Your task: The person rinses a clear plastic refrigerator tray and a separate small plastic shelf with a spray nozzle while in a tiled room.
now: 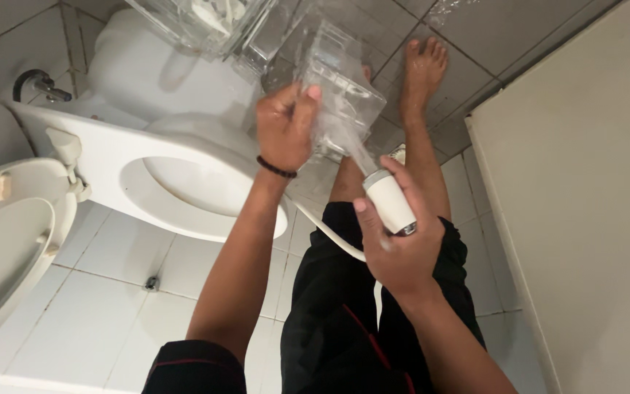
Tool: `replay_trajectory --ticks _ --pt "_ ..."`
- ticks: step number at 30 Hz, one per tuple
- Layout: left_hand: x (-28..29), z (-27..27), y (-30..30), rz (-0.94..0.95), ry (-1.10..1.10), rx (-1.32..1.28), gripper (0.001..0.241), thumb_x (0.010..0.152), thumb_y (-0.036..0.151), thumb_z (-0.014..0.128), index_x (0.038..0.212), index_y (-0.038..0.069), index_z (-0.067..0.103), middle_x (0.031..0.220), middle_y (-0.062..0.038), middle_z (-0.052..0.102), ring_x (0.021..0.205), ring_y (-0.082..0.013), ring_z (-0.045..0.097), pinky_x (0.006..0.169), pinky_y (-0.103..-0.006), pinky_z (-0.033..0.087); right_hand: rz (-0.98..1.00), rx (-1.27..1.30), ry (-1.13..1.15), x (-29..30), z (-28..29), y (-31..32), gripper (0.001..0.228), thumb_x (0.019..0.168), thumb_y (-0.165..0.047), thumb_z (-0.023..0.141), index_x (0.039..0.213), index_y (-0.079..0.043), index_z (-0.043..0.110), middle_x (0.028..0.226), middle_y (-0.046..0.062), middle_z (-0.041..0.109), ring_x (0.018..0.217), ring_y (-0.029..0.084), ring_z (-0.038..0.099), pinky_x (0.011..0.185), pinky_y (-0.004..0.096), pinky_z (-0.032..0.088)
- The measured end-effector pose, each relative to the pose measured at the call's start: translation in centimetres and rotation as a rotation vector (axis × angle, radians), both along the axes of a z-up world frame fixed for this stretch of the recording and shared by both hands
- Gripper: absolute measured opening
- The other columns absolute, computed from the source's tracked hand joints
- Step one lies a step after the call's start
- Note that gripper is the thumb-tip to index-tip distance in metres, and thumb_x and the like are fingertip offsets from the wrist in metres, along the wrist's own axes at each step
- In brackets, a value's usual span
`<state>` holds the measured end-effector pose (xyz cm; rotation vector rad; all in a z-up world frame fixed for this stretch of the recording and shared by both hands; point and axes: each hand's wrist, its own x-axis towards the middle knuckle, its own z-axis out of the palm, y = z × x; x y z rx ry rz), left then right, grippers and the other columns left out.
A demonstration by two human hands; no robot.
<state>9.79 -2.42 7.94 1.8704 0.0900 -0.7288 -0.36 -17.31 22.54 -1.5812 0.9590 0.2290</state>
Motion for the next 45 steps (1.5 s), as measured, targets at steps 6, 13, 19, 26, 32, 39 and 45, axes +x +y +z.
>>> replay_trajectory --ticks 6,13,19,26,32,39,45 --pt "-1.7 2.8 -0.8 -0.141 -0.103 0.037 0.027 0.105 0.029 0.063 0.106 0.002 0.066 0.080 -0.006 0.065 0.072 -0.0145 0.063 0.065 -0.0296 0.050 0.010 -0.139 0.038 -0.3 0.0 -0.3 0.045 0.101 -0.019 0.076 0.138 0.000 0.061 0.106 0.010 0.073 0.087 0.012 0.070 0.080 0.025 0.056" --pt "-3.7 2.3 -1.1 -0.298 -0.050 0.081 0.050 0.090 0.029 0.084 0.125 0.004 0.057 0.108 -0.012 0.072 0.100 -0.0311 0.073 0.085 -0.0389 0.058 -0.062 0.035 0.089 -0.9 0.1 0.0 0.049 0.098 -0.021 0.076 0.139 0.000 0.061 0.095 0.004 0.070 0.069 0.006 0.064 0.062 0.021 0.052" --pt "-6.9 1.1 -3.7 -0.312 -0.225 0.174 0.051 0.087 0.024 0.083 0.125 0.002 0.059 0.113 -0.019 0.070 0.096 -0.0424 0.067 0.083 -0.0457 0.056 -0.130 -0.008 0.246 -1.7 -1.1 -0.1 0.050 0.095 -0.028 0.075 0.136 -0.001 0.062 0.086 0.004 0.069 0.062 0.007 0.062 0.056 0.022 0.049" --pt "-9.3 -0.1 -4.7 -0.324 -0.133 0.323 0.042 0.089 0.028 0.085 0.114 0.003 0.062 0.097 -0.018 0.069 0.085 -0.0420 0.065 0.076 -0.0493 0.053 -0.090 -0.138 0.155 -2.2 -2.7 -1.0 0.043 0.105 -0.025 0.074 0.137 0.000 0.060 0.087 0.005 0.069 0.068 0.010 0.064 0.061 0.025 0.050" --pt "-10.3 -0.3 -4.4 -0.321 -0.168 0.285 0.040 0.090 0.019 0.075 0.121 0.002 0.058 0.103 -0.016 0.070 0.095 -0.0381 0.068 0.085 -0.0479 0.052 -0.187 0.054 0.216 -1.5 -2.6 -1.1 0.046 0.099 -0.019 0.073 0.137 0.003 0.059 0.075 0.005 0.066 0.055 0.008 0.059 0.048 0.024 0.045" --pt "-10.4 0.6 -4.8 -0.243 -0.187 0.265 0.040 0.094 0.023 0.076 0.123 0.001 0.059 0.106 -0.019 0.071 0.093 -0.0395 0.068 0.084 -0.0470 0.053 -0.178 0.047 0.257 -3.5 -3.2 -1.2 0.041 0.100 -0.016 0.070 0.134 0.004 0.061 0.073 0.005 0.065 0.054 0.009 0.060 0.049 0.025 0.047" --pt "-9.8 1.2 -5.1 -0.202 -0.121 0.225 0.035 0.095 0.024 0.076 0.120 0.005 0.060 0.104 -0.018 0.071 0.093 -0.0389 0.069 0.082 -0.0453 0.055 -0.426 0.256 0.350 -5.7 -4.1 -1.7 0.043 0.099 -0.011 0.066 0.137 0.004 0.056 0.064 0.004 0.057 0.049 0.011 0.054 0.045 0.028 0.044"
